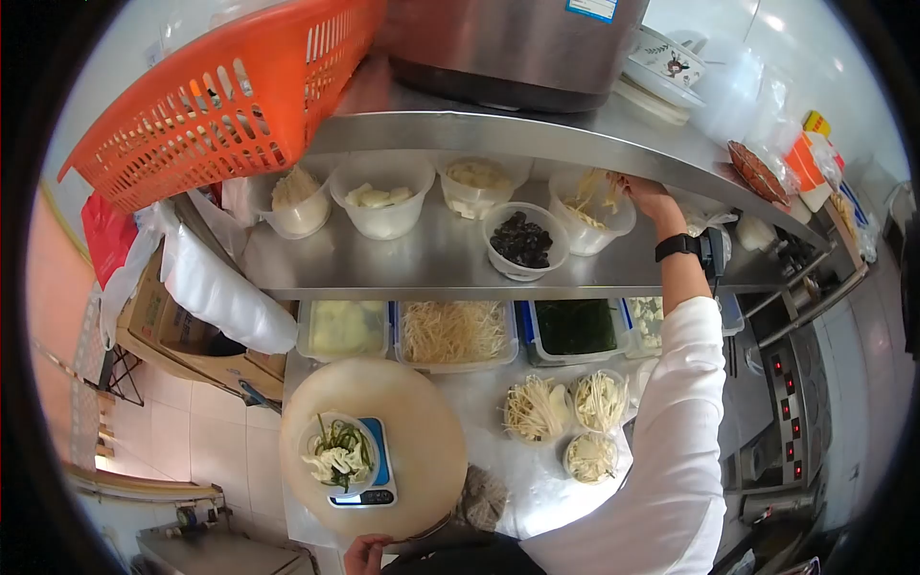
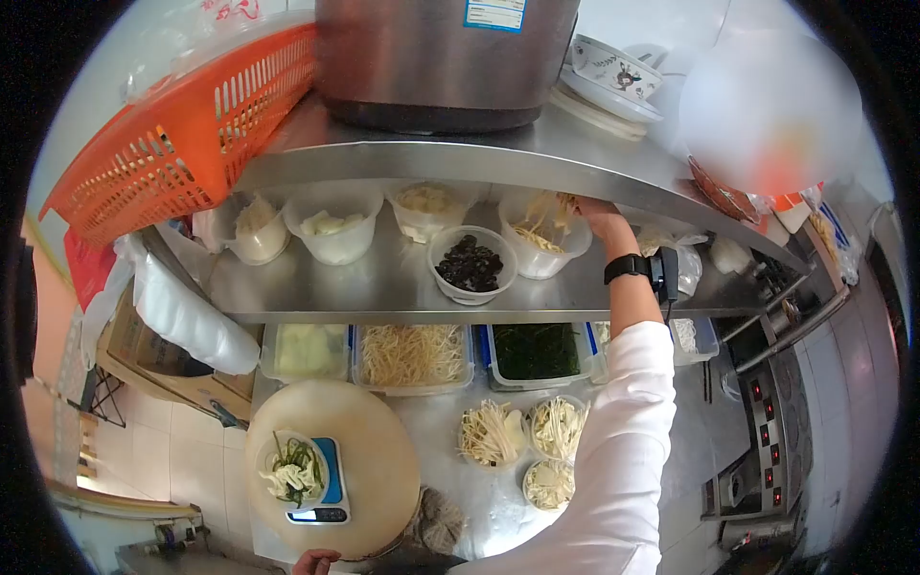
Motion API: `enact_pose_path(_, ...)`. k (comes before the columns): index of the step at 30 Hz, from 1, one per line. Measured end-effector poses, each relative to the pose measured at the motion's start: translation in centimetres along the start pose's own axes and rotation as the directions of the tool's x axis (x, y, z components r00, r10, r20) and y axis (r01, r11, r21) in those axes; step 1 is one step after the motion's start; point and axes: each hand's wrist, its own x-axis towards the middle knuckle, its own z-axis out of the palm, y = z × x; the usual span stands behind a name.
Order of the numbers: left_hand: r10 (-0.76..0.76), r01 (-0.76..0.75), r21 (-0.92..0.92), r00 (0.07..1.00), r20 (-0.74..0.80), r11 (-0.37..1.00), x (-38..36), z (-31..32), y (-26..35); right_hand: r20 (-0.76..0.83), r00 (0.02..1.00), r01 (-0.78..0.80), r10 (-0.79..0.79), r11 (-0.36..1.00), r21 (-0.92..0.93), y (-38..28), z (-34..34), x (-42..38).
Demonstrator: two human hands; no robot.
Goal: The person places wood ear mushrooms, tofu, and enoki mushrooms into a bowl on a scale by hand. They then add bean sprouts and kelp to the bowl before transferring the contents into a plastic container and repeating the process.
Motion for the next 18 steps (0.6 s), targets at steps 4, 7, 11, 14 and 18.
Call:
enact_pose_path(4, -0.012, 0.012, -0.044, 1.000, -0.015, 0.999, -0.5, 0.3, 0.1, 0.025, 0.995, -0.088, 0.093, 0.786, 0.612, 0.4, 0.3, 0.5)
enact_pose_path(7, 0.002, -0.002, 0.019, 1.000, -0.009, 1.000, -0.9, 0.1, -0.6, 0.027, 0.993, -0.100, 0.112, 0.718, 0.689, -2.3, 1.5, -1.5)
enact_pose_path(11, 0.073, -0.072, 0.019, 0.994, -0.083, 0.997, -0.3, -0.7, -6.1, 0.119, 0.989, -0.013, -0.092, 0.740, 0.673, -5.2, 4.1, -5.4)
enact_pose_path(14, 0.091, -0.090, 0.023, 0.995, -0.036, 0.996, -0.6, -1.1, -5.4, 0.245, 0.945, 0.018, -0.219, 0.780, 0.626, -8.9, 5.9, -10.0)
enact_pose_path(18, 0.114, -0.118, 0.090, 0.993, 0.041, 0.989, -0.3, -2.9, -5.7, 0.328, 0.927, -0.058, -0.181, 0.796, 0.602, -14.6, 10.0, -16.3)
